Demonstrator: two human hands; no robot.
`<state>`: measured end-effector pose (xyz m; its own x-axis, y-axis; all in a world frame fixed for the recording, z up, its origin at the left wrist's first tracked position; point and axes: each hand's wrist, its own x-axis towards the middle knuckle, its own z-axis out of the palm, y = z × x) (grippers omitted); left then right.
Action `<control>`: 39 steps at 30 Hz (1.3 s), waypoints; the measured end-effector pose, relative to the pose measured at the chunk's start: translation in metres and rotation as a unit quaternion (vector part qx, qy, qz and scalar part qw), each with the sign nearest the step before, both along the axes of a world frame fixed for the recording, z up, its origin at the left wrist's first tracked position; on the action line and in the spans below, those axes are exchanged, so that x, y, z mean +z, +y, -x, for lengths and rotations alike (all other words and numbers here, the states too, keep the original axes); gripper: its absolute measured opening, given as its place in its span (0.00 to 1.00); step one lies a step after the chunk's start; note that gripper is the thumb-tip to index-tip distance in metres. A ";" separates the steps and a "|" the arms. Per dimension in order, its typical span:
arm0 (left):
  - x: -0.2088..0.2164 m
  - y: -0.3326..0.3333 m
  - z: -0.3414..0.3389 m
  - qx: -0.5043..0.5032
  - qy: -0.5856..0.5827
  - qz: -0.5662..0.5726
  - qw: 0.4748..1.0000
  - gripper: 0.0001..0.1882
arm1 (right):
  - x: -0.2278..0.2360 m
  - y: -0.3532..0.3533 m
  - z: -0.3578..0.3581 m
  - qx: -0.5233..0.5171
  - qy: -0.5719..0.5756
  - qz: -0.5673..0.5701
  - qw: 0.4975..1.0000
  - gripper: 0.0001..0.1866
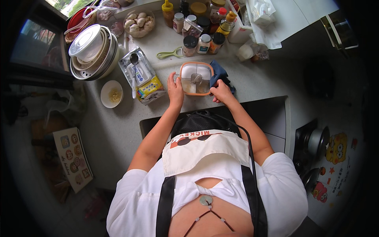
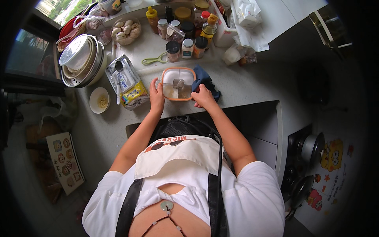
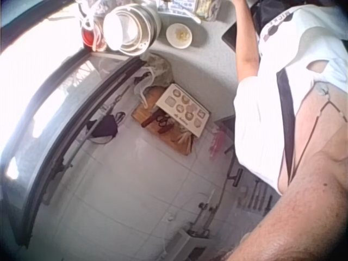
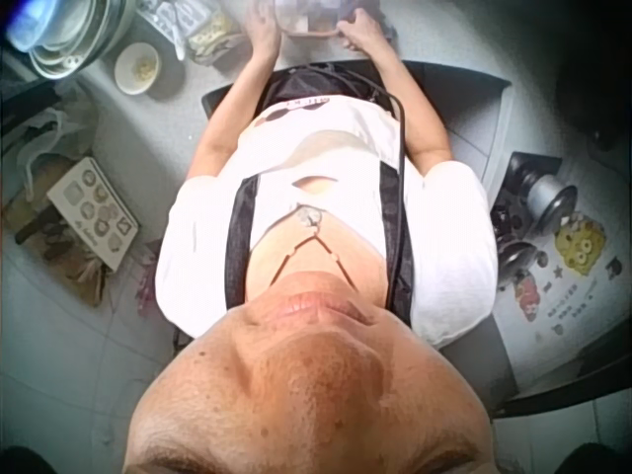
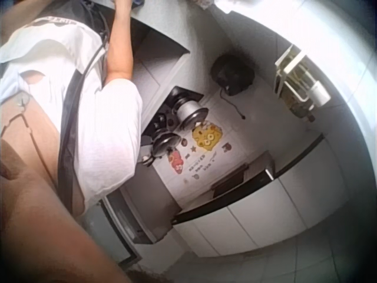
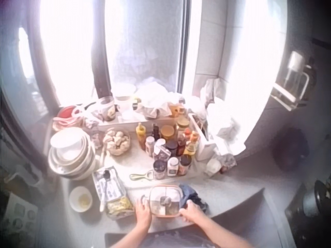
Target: The person wipes down the kitchen counter using a blue cloth, rinses the cloth in the sink, and then uses it to wipe a clear plastic storage container.
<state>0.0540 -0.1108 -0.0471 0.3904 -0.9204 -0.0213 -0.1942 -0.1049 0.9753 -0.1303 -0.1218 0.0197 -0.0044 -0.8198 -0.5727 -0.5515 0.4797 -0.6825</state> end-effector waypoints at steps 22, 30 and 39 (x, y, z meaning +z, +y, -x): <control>-0.015 0.006 -0.001 -0.094 -0.034 -0.043 0.994 0.15 | -0.015 -0.051 0.028 -0.067 -0.024 0.000 0.997 0.12; -0.014 0.006 -0.002 -0.087 -0.012 -0.050 0.995 0.15 | -0.018 -0.031 0.041 -0.024 -0.075 -0.031 0.996 0.07; -0.024 0.007 -0.001 -0.084 -0.073 0.000 0.994 0.15 | -0.031 -0.039 0.094 0.033 0.029 0.147 0.988 0.12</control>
<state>0.0551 -0.1035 -0.0708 0.2295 -0.9730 0.0237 -0.3477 -0.0592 0.9357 -0.2247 -0.1604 -0.0110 0.0286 -0.9500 -0.3109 -0.6179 0.2277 -0.7526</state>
